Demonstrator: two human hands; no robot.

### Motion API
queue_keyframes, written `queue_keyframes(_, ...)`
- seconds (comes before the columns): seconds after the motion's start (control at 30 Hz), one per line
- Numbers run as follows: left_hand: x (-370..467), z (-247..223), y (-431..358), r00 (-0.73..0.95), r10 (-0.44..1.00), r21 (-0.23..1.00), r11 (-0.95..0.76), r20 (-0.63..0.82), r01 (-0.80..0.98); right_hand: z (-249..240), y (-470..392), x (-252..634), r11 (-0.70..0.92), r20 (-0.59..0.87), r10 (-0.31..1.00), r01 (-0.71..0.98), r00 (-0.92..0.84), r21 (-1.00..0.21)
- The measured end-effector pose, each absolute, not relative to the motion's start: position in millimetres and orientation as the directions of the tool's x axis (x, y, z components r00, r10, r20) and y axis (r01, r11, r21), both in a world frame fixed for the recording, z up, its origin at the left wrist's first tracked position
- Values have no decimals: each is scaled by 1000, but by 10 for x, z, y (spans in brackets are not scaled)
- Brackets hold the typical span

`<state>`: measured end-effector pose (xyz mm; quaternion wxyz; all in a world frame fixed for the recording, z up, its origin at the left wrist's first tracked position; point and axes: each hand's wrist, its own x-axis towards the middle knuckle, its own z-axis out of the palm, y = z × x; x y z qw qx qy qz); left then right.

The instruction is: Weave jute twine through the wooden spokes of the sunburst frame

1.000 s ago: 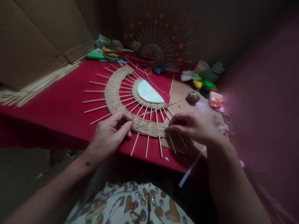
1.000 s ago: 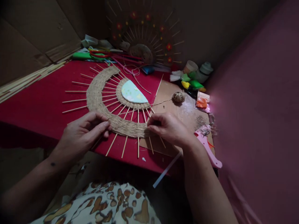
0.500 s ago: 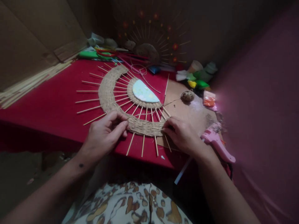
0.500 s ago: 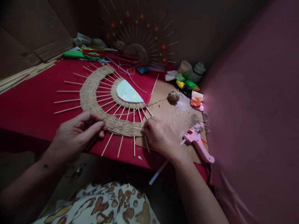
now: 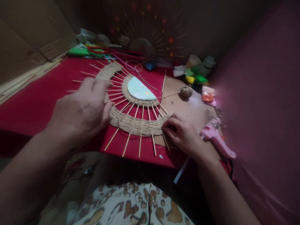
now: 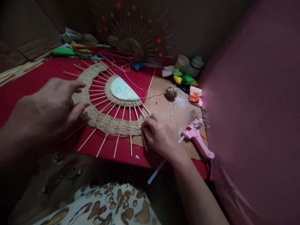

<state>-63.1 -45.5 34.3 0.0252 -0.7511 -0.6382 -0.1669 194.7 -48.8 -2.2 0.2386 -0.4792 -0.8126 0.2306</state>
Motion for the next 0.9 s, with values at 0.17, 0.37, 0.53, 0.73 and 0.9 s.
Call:
queue_keyframes(0.17,-251,283,-373,681,678,205,-734,278,647,-47,-473,1951,457,169,882,707,-441,-540)
queue_keyframes(0.37,121,14,-142,744,656,395,-722,127,568,-104,-465,1957,476,192,877,737,-441,-481)
queue_keyframes(0.53,90,-61,-120,733,663,395,-721,153,569,-114,-468,1933,477,200,879,780,-433,-406)
queue_keyframes(0.73,52,-118,-150,731,653,349,-744,197,570,-100,-475,1909,473,207,881,795,-425,-380)
queue_keyframes(0.9,84,-117,-134,729,666,354,-728,159,588,-139,-480,1909,484,252,874,792,-415,-373)
